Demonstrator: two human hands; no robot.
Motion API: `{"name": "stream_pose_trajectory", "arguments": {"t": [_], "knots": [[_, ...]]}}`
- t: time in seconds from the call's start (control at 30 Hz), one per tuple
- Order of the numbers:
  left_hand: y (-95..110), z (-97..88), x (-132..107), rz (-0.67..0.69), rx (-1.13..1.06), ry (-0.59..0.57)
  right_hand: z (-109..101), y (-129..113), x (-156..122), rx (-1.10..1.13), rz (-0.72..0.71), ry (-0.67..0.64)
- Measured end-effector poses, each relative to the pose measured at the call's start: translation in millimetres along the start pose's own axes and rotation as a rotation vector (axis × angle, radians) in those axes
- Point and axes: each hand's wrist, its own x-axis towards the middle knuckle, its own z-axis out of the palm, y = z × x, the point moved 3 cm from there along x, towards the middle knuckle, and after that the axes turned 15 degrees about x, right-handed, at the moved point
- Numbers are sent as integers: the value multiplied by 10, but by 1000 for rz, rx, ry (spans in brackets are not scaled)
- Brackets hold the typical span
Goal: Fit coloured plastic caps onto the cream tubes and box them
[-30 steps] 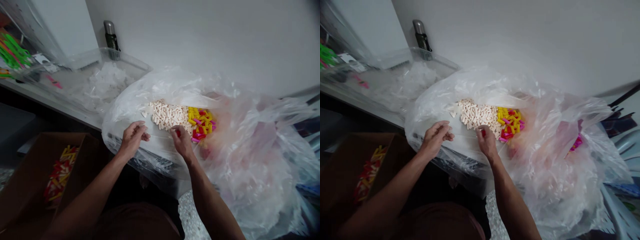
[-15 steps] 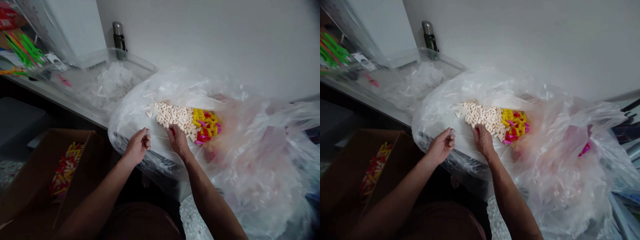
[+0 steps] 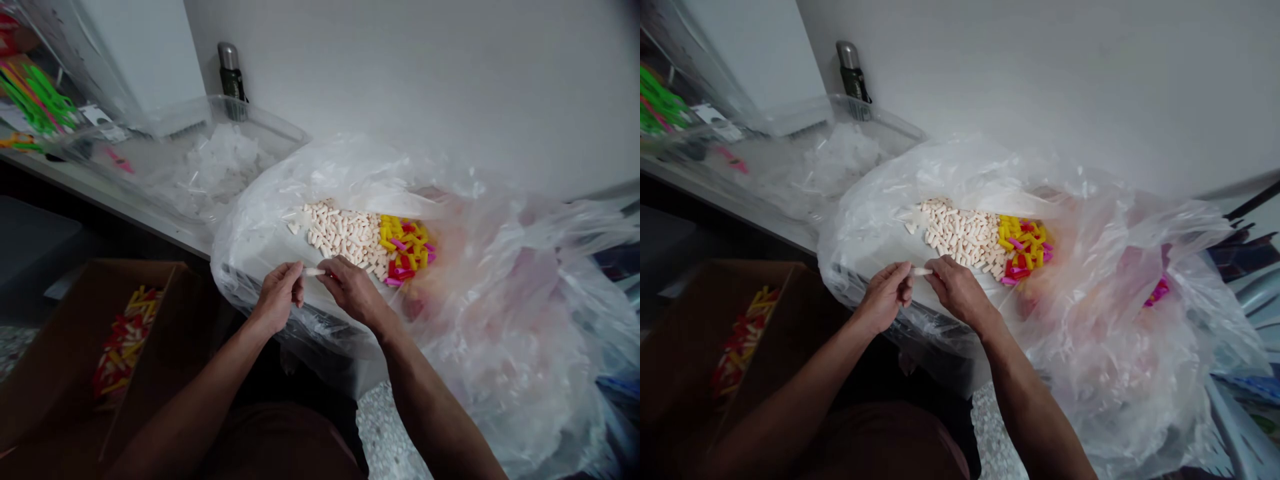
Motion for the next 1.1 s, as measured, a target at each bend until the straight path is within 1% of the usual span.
{"name": "stream_pose_trajectory", "arguments": {"t": [0.07,0.1,0.17,0.27,0.33,0.4,0.5,0.6,0.67,0.73,0.87,0.93,1.0,1.1], "knots": [[7,19,-30,-24,-27,-50,14,-21,-14,103,0,17],[9,29,-44,-43,-58,-83,23,-17,-23,197,22,46],[12,48,-72,-89,-143,-142,44,26,-39,452,103,170],[7,76,-110,-163,-272,-193,103,114,-53,849,193,432],[0,109,-142,-204,-327,-220,159,127,-47,1008,179,549],[-4,155,-182,-228,-354,-246,213,96,-32,1086,126,601],[-2,230,-245,-239,-357,-266,283,15,-16,1120,50,613],[3,284,-295,-231,-328,-265,337,-37,-14,1124,35,595],[0,303,-319,-224,-287,-276,357,-47,-22,1123,44,597],[-10,313,-342,-214,-243,-313,367,-47,-35,1118,69,600],[-41,325,-394,-188,-153,-475,377,-46,-76,1126,155,596],[-60,322,-416,-200,-138,-539,376,-58,-99,1140,164,589],[-77,312,-427,-226,-154,-554,374,-72,-119,1147,157,574],[-103,311,-433,-245,-164,-547,371,-77,-140,1145,172,560]]}}
